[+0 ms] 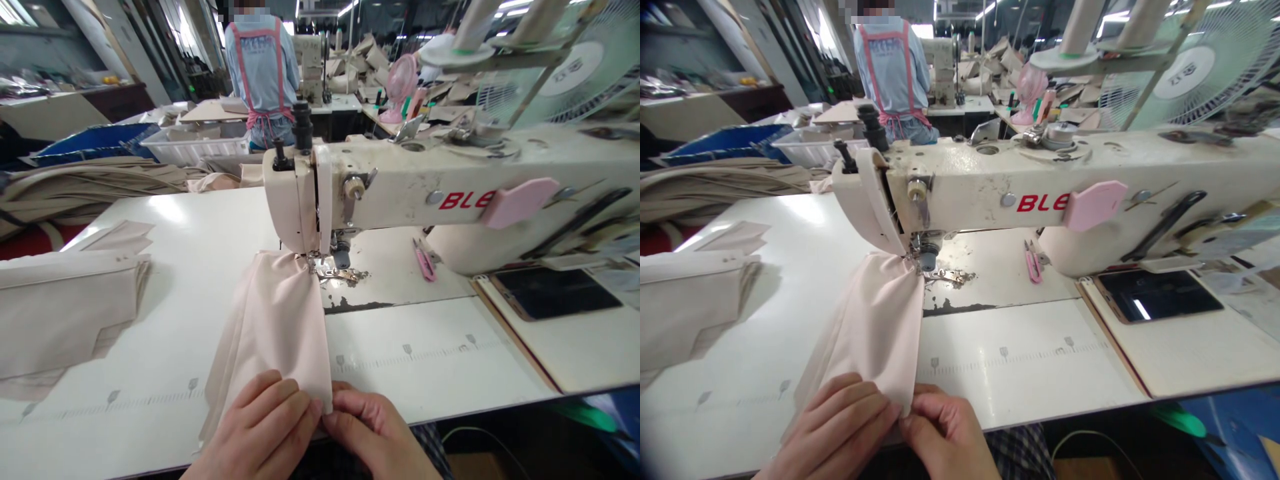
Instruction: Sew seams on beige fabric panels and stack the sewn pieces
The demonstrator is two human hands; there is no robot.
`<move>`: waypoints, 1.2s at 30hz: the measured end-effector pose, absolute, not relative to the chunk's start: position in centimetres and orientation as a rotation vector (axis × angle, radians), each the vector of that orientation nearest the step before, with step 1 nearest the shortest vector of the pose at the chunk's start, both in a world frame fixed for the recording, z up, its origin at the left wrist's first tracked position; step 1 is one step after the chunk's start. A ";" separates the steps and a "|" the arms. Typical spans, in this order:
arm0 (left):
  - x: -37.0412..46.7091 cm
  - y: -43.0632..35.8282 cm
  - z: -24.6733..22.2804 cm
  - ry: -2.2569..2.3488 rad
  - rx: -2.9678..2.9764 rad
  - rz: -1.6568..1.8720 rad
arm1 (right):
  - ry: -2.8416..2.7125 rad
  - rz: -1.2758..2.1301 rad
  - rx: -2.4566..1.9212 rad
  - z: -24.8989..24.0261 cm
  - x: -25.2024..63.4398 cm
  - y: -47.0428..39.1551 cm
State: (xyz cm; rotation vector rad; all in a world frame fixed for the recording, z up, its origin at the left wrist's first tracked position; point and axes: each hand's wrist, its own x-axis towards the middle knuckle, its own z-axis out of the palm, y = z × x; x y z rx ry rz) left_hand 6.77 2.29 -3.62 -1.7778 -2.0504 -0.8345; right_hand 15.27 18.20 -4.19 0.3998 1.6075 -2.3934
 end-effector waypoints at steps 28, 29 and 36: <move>-2.8 5.6 -3.1 -2.520 -1.860 -0.578 | 3.573 -0.916 -1.102 -8.5 7.9 22.2; -2.6 5.3 -2.8 -2.470 -1.917 -0.615 | 3.585 -0.905 -1.084 -8.7 7.5 22.4; -3.7 3.9 -3.8 -2.347 -2.102 -0.716 | 3.453 -0.690 -1.243 -7.9 5.5 24.7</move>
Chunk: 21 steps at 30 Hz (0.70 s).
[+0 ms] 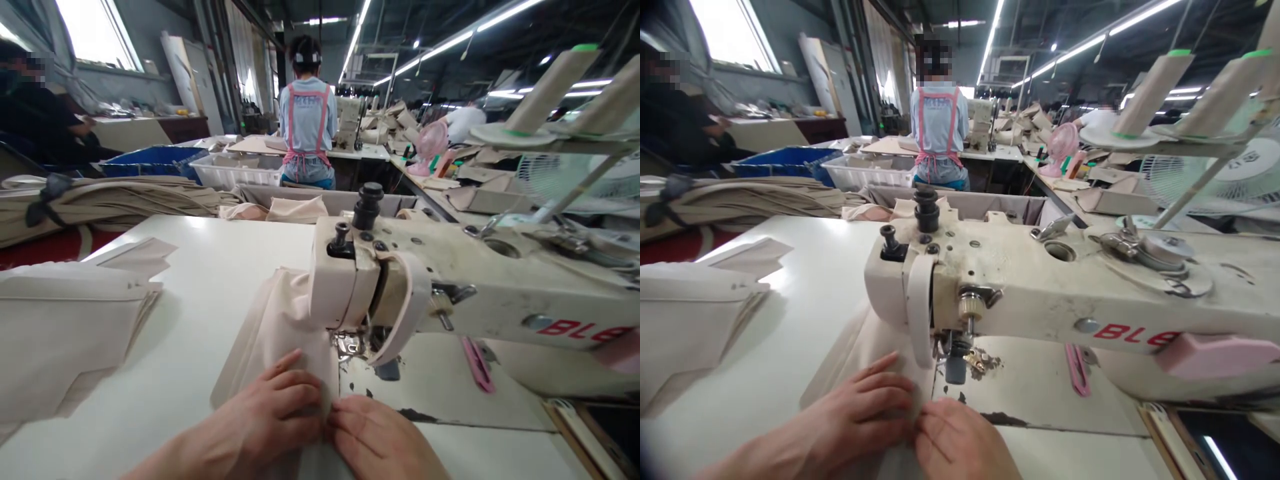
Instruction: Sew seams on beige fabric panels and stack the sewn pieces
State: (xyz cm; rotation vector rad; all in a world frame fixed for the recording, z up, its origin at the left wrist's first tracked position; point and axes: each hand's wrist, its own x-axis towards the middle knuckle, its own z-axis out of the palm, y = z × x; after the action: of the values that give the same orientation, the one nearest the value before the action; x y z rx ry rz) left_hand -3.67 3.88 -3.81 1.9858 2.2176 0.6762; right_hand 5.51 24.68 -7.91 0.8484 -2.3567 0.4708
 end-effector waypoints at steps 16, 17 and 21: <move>-9.6 5.7 -4.0 2.221 1.786 0.721 | -2.576 0.368 0.713 -7.4 4.1 25.0; -9.9 5.8 -4.2 2.244 1.786 0.755 | -2.585 0.378 0.707 -7.3 4.1 25.0; -11.4 6.4 -5.5 2.418 1.715 0.804 | -2.580 0.487 0.707 -7.4 4.4 25.1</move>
State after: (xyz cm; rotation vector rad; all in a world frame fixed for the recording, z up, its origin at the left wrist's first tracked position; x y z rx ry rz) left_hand -11.35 6.36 -5.53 1.7151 2.4178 0.8043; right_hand 4.38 25.12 -7.45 0.7066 -2.5804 0.4868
